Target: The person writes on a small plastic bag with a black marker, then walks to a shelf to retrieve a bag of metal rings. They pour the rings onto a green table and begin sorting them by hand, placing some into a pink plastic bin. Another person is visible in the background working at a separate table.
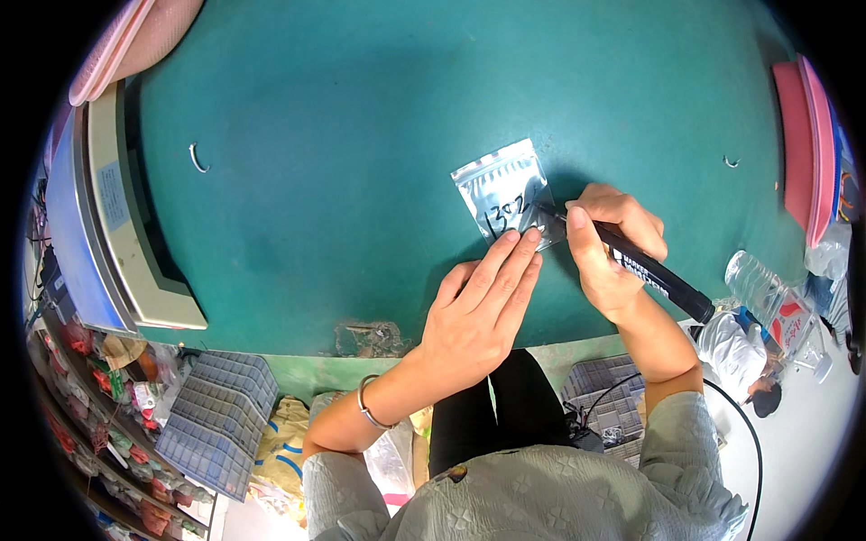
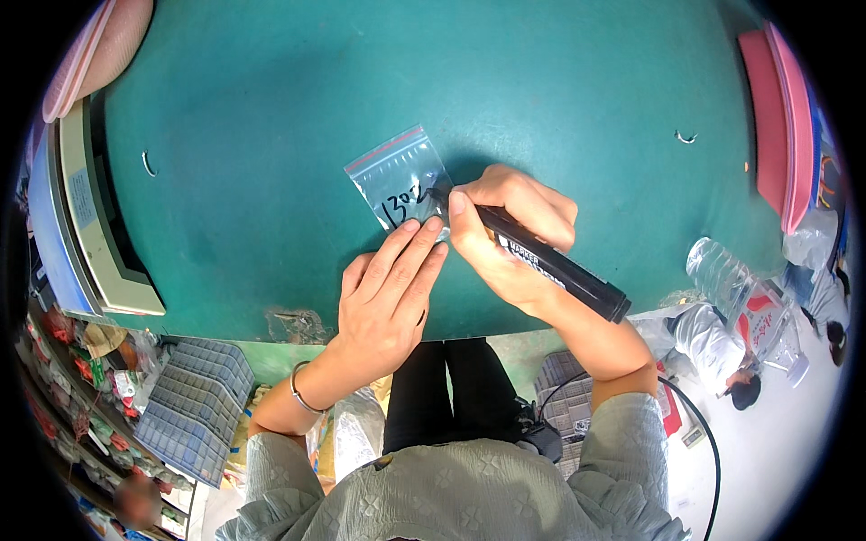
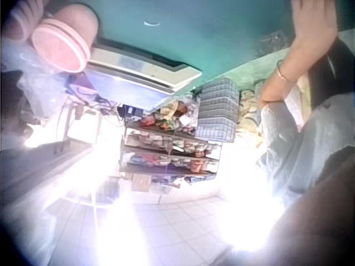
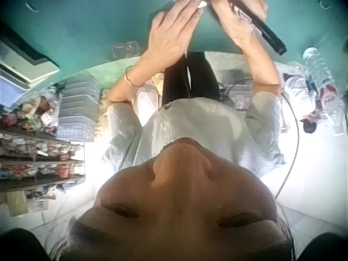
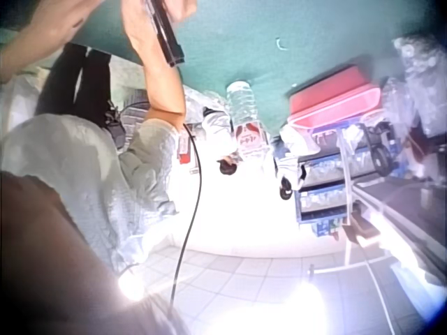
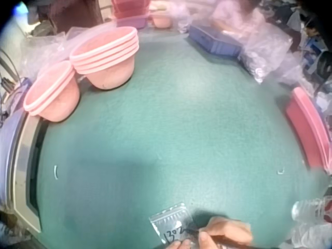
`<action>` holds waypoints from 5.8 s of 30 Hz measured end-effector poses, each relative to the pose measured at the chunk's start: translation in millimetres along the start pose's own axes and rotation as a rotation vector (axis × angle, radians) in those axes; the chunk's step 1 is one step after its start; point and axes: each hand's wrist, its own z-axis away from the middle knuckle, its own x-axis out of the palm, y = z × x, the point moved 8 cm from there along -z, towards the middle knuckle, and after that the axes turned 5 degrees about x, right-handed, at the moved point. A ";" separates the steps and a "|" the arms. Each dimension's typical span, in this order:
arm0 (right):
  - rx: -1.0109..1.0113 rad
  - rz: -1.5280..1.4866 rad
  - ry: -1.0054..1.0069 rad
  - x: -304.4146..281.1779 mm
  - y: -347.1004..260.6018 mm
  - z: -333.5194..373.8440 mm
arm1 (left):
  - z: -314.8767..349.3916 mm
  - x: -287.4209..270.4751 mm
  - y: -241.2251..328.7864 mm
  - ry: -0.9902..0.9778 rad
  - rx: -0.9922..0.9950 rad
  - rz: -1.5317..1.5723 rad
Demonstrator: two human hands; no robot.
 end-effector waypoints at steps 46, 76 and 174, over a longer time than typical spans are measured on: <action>0.042 -0.190 -0.045 9.9 3.6 -2.6 | 0.1 -8.5 7.7 0.010 0.069 0.022; -0.121 0.006 -0.064 19.6 -7.9 -3.2 | 6.5 -12.8 -12.6 0.133 -0.145 0.016; 0.038 -0.002 -0.420 -56.7 -257.4 140.8 | 21.8 -144.2 167.9 0.241 -0.411 1.040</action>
